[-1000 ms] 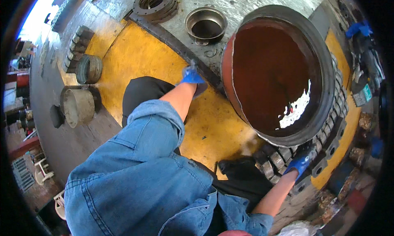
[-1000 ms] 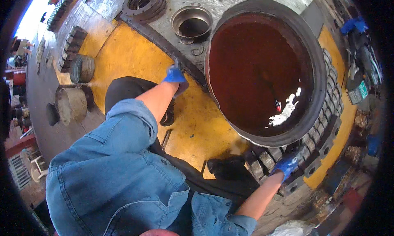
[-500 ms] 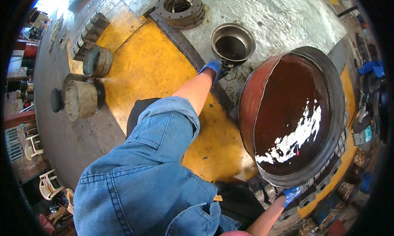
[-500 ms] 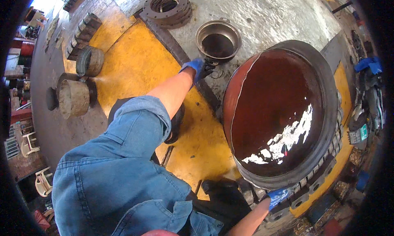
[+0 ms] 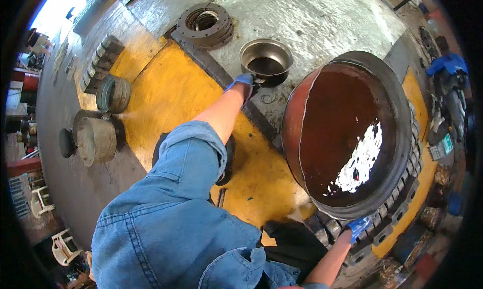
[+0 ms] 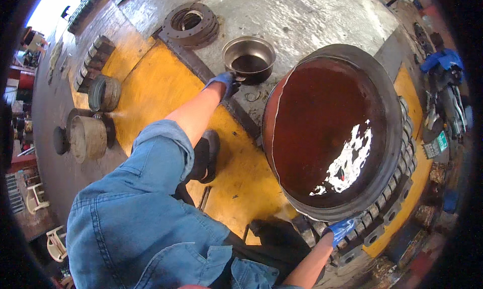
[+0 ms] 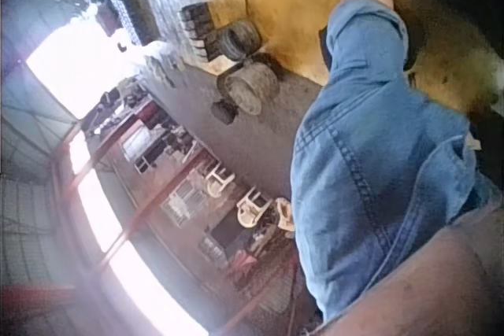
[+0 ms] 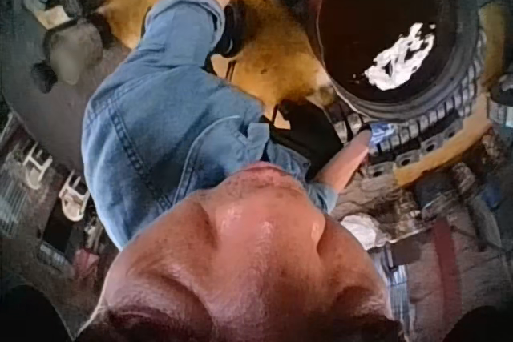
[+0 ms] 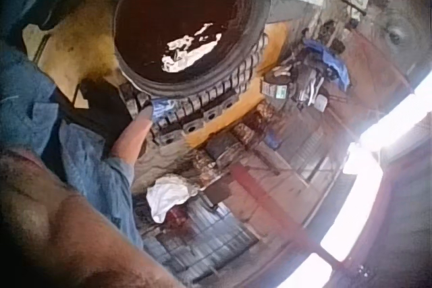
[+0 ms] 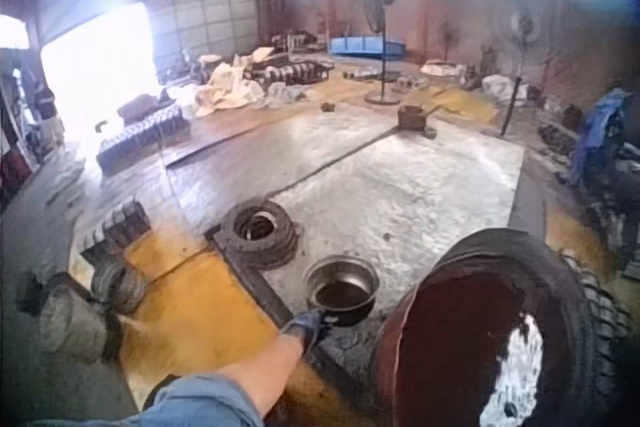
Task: The person, wearing blue gloves, picks up metal blocks one by one and places them into a large container of dark liquid. After several blocks are submerged, the person uses a brush to coat them with the liquid while they are in the container.
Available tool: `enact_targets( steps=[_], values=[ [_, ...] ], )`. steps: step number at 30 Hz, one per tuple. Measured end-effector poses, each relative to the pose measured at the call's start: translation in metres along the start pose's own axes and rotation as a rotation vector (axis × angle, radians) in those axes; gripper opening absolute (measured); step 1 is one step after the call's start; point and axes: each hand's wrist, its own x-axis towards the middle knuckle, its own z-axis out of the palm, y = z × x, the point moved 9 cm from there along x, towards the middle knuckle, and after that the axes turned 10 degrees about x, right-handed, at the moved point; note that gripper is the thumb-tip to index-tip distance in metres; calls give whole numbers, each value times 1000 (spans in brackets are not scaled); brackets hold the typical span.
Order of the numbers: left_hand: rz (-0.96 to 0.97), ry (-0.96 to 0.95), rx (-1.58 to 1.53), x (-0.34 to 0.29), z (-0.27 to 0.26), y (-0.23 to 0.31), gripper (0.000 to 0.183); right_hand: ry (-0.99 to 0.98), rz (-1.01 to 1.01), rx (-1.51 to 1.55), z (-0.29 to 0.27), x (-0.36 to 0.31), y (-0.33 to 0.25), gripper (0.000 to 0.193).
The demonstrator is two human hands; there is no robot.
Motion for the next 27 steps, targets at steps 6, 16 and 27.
enact_targets(
  steps=[6, 16, 27],
  values=[
    [388, 193, 1428, -87, -2, 115, 34, -133, 63, 214, 10, -2, 2, 52],
    [820, 607, 1644, -33, -94, 281, 33, -126, 34, 346, 5, 14, 24, 55],
    [565, 236, -225, 52, -221, 252, 31, -169, -177, -68, -11, 39, 32, 56]
  ],
)
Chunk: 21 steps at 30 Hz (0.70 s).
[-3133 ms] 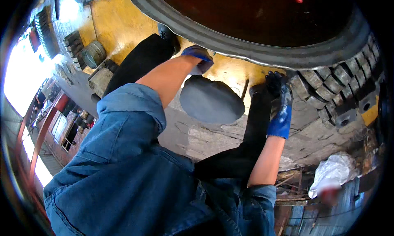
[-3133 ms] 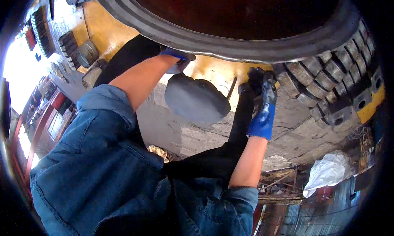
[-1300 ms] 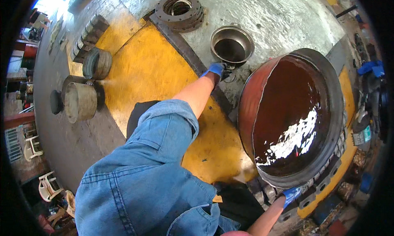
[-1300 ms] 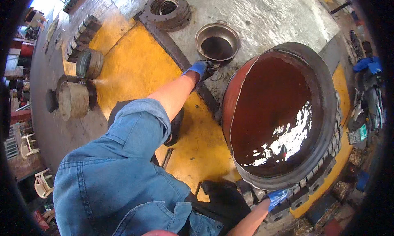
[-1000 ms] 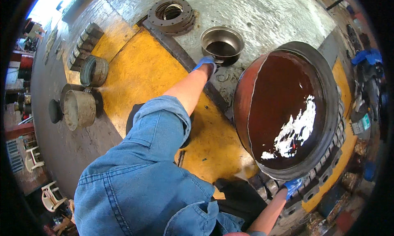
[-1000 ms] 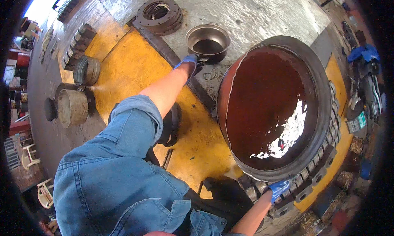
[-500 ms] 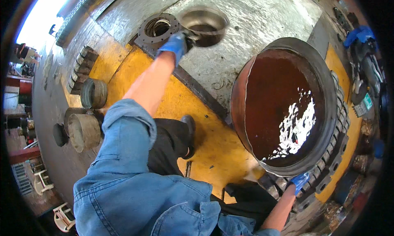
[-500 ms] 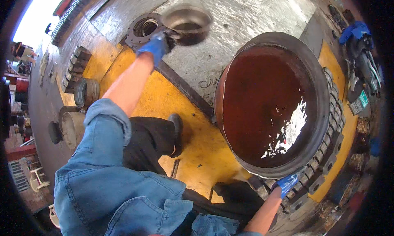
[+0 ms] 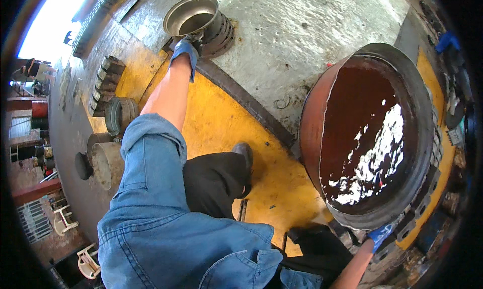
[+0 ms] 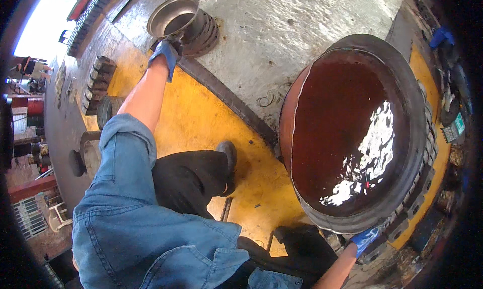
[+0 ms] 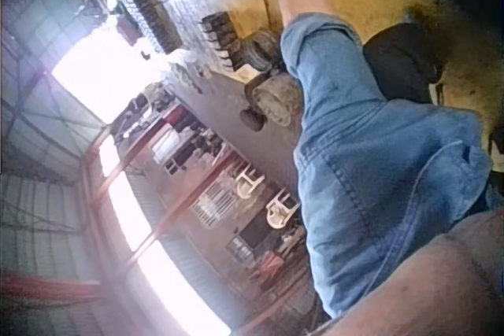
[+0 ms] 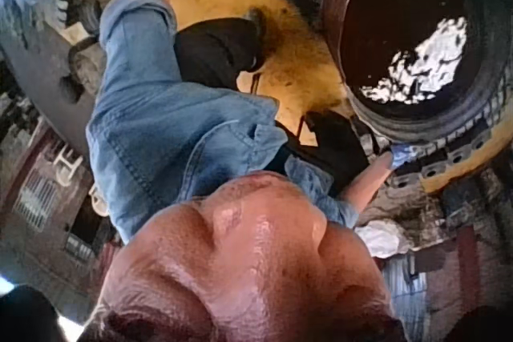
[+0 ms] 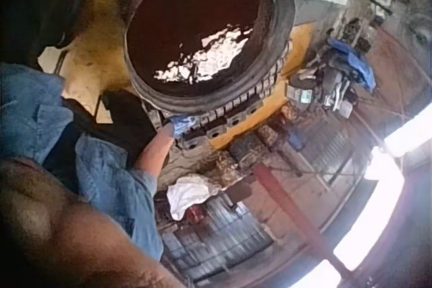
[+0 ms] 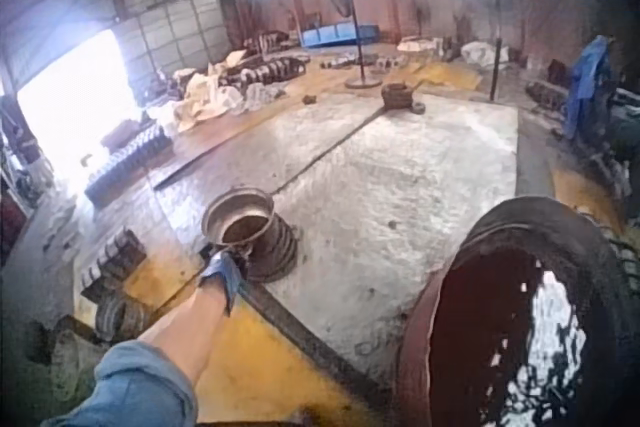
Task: The person, wearing blue gloves, picks up metal blocks one by one and places them into a large container of dark liquid. After several blocks are submerged, the person uses a brush to coat them with the liquid while they are in the container.
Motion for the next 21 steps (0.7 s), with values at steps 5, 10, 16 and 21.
enact_targets(
  steps=[5, 10, 16, 21],
  values=[
    [111, -115, 95, -2, 3, 25, 33, 10, 84, 148, 9, 2, 8, 47],
    [405, -135, 737, -23, 3, 56, 32, -28, 131, 358, 6, 4, 42, 39],
    [829, -72, 1371, -111, 86, 91, 33, -24, 334, 959, 19, 16, 115, 30],
    [1114, -355, 1166, -295, 242, 105, 34, 232, 82, 547, 5, 39, 53, 34]
  ],
)
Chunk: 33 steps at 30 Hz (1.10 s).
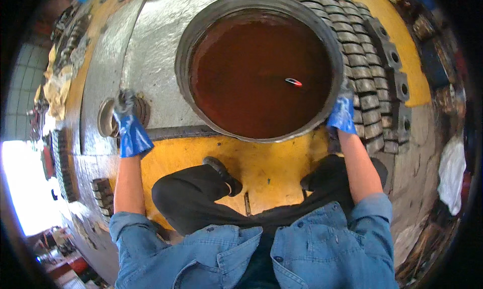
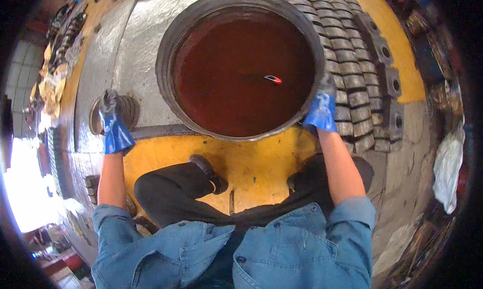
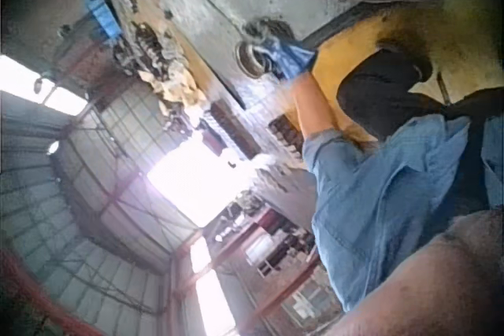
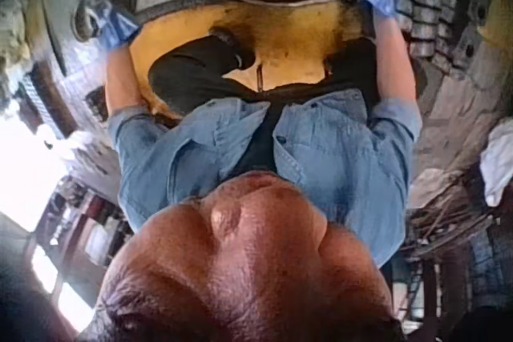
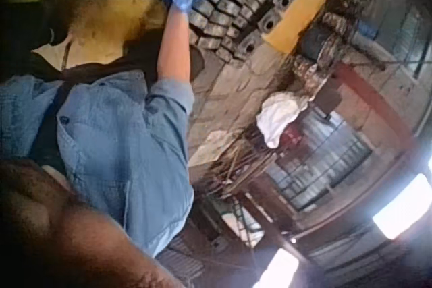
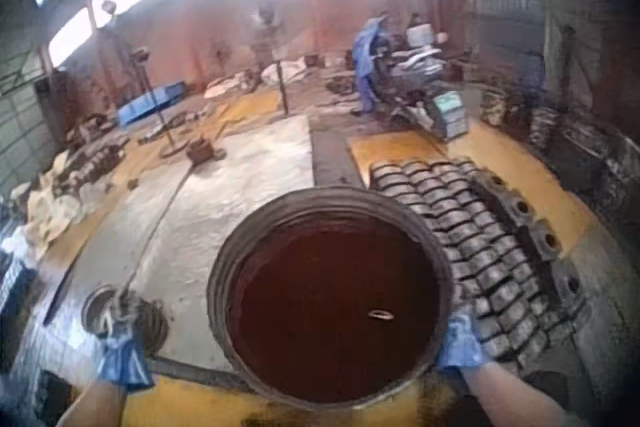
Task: The person, wearing blue gloves, picks up metal blocks one by one and places them into a large container of dark liquid. After several blocks are submerged, the person uses a brush to coat them with the liquid while they are in the container.
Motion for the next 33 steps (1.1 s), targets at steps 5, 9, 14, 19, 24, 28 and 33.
enact_targets(
  steps=[5, 9, 14, 19, 24, 28, 33],
  values=[
    [130, -261, -604, -55, 23, 256, 46, -20, -682, -162, 35, -57, -167, 27],
    [139, -567, -1018, -130, 45, 409, 50, -718, -338, 595, 106, -125, -189, 32],
    [35, -830, -1278, -208, 79, 489, 54, -778, 227, 628, 119, -177, -140, 26],
    [-399, -874, -1318, -244, 100, 452, 46, -964, -81, 476, 100, -192, -172, 35],
    [-508, -688, -1251, -208, 119, 380, 39, -1024, -285, 366, 79, -209, -207, 39],
    [-319, -422, -1196, -127, 86, 331, 42, -1012, 16, 438, 49, -207, -210, 43],
    [-802, -239, -1415, -133, 31, 272, 35, -1236, 469, 643, 46, -213, -185, 40]
  ],
)
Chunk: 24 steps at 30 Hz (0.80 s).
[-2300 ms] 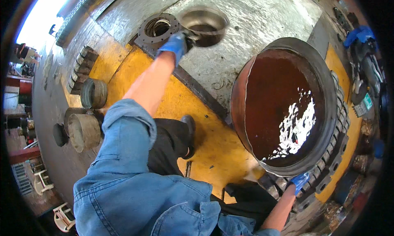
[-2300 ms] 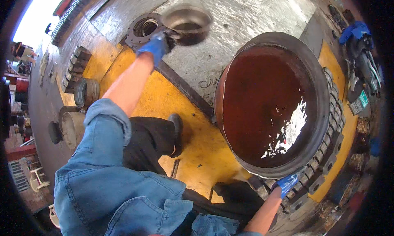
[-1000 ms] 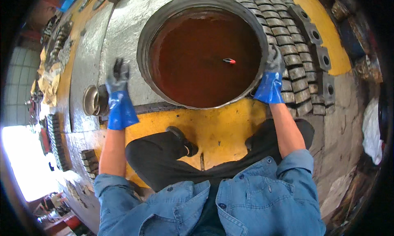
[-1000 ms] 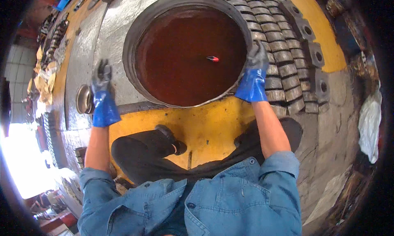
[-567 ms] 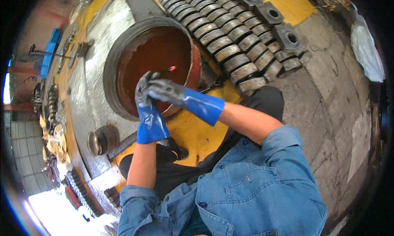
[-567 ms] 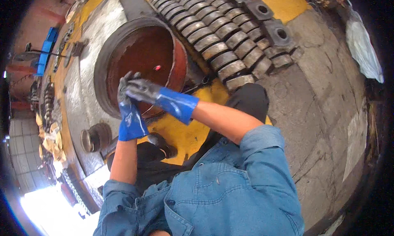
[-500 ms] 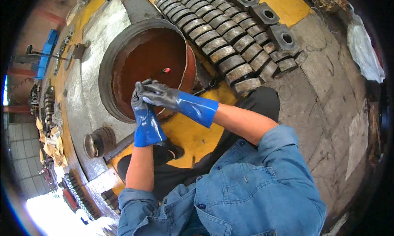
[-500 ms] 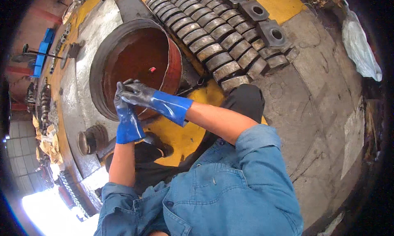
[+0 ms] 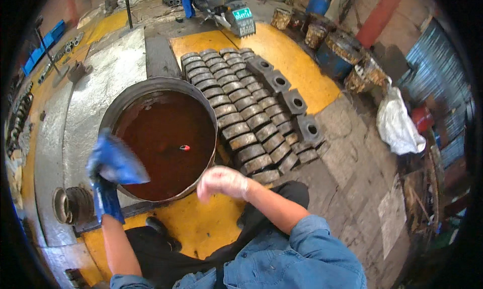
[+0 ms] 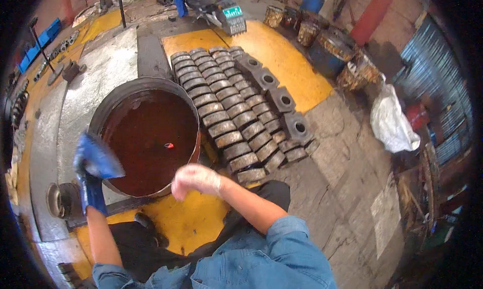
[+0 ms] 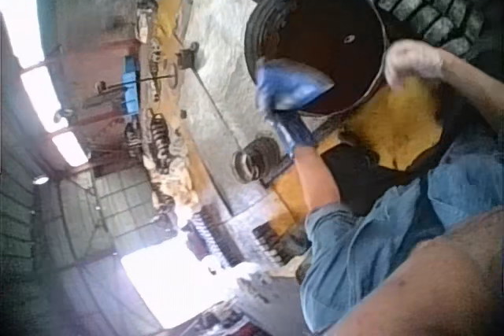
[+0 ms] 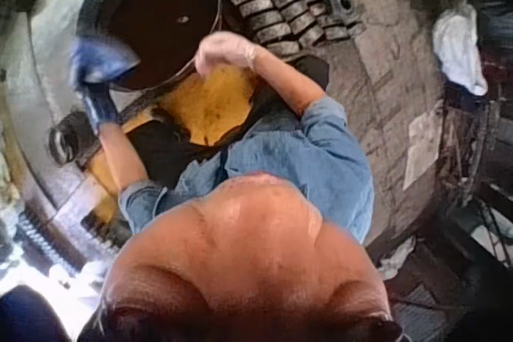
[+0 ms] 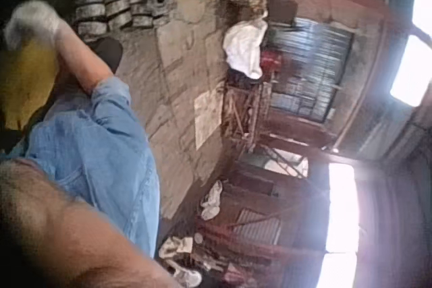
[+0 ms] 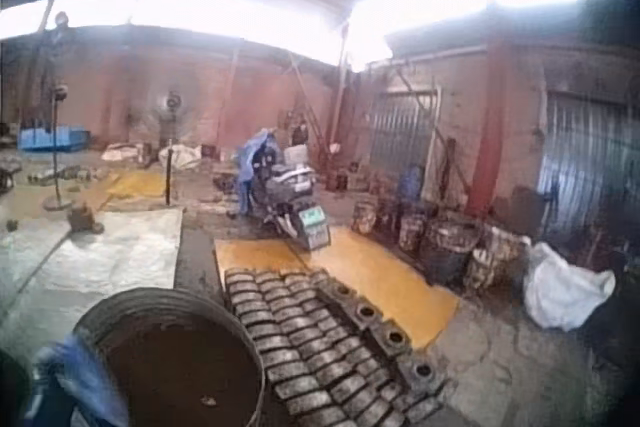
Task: The person, wearing blue gloves, picks up metal blocks one by one and places them into a large container of dark liquid. After several blocks are submerged, the person uses a brush to coat them with the liquid while they are in the container.
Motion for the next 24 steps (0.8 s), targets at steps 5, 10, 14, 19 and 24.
enact_targets(
  steps=[5, 10, 14, 19, 24],
  values=[
    [51, -96, -18, 40, -34, 26, 31, -245, 914, -703, 2, -31, 179, 51],
    [425, -397, 716, 88, -35, 43, 28, -382, 1114, -1225, -6, -38, 199, 58],
    [-134, -342, -520, 101, -57, 21, 18, -197, 1089, -1599, -25, -36, 74, 70],
    [-95, -265, -426, 110, -70, 20, 19, 237, 1476, -1700, -20, -158, -64, 88],
    [-76, -188, -421, 97, -82, -5, 20, 713, 1393, -1444, -22, -286, -48, 85]
  ],
)
